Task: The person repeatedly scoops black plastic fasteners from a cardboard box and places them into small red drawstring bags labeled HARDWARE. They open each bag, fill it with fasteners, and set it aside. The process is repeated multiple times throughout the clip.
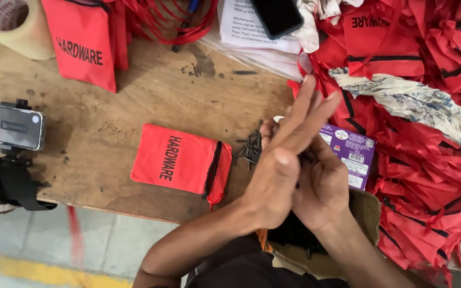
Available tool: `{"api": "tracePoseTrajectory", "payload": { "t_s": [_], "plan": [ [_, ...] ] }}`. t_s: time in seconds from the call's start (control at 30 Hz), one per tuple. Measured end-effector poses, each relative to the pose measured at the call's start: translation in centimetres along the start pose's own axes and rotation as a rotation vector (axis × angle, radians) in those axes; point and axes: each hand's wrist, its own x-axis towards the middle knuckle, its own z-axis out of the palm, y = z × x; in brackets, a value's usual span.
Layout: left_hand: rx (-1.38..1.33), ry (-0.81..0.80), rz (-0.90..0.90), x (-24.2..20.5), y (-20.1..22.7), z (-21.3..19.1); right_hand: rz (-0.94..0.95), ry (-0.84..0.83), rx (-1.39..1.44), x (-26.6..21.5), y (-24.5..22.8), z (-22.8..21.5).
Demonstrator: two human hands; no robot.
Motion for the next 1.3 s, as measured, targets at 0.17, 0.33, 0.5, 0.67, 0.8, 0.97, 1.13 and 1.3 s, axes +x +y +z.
{"api": "tracePoseTrajectory", "payload": {
  "t_s": [0.17,0.33,0.5,0.67,0.8,0.97,1.13,1.3],
  "plan": [
    [-0.129,0.145,0.044,-1.6,0.4,-4.2,0.065,0.094,0.056,-0.3,-1.4,0.0],
    [0.065,0.326,-0.072,-5.0,-2.8,-8.3,0.113,-0.033,0.224,-0.8,-2.9,0.2],
    [0.413,0.417,-0.333,-8.7,-6.7,-9.2,0.128,-0.147,0.257,-1.4,-3.7,-0.1],
    [0.579,0.324,-0.224,-9.1,-7.1,-8.6,0.154,-0.169,0.298,-1.8,-3.3,0.0],
    [0.758,0.265,-0.178,-8.3,-7.0,-8.2,0.173,-0.213,0.304,-1.9,-3.3,-0.1],
    [0.772,0.295,-0.162,-8.7,-7.9,-8.1,0.172,-0.217,0.268,-2.2,-3.4,-0.6],
    [0.760,0.332,-0.157,-8.9,-8.3,-8.1,0.192,-0.237,0.259,-2.1,-3.3,-0.6],
    [0.762,0.362,-0.145,-8.8,-8.2,-8.1,0.206,-0.253,0.254,-1.9,-3.1,-0.7]
  ]
}}
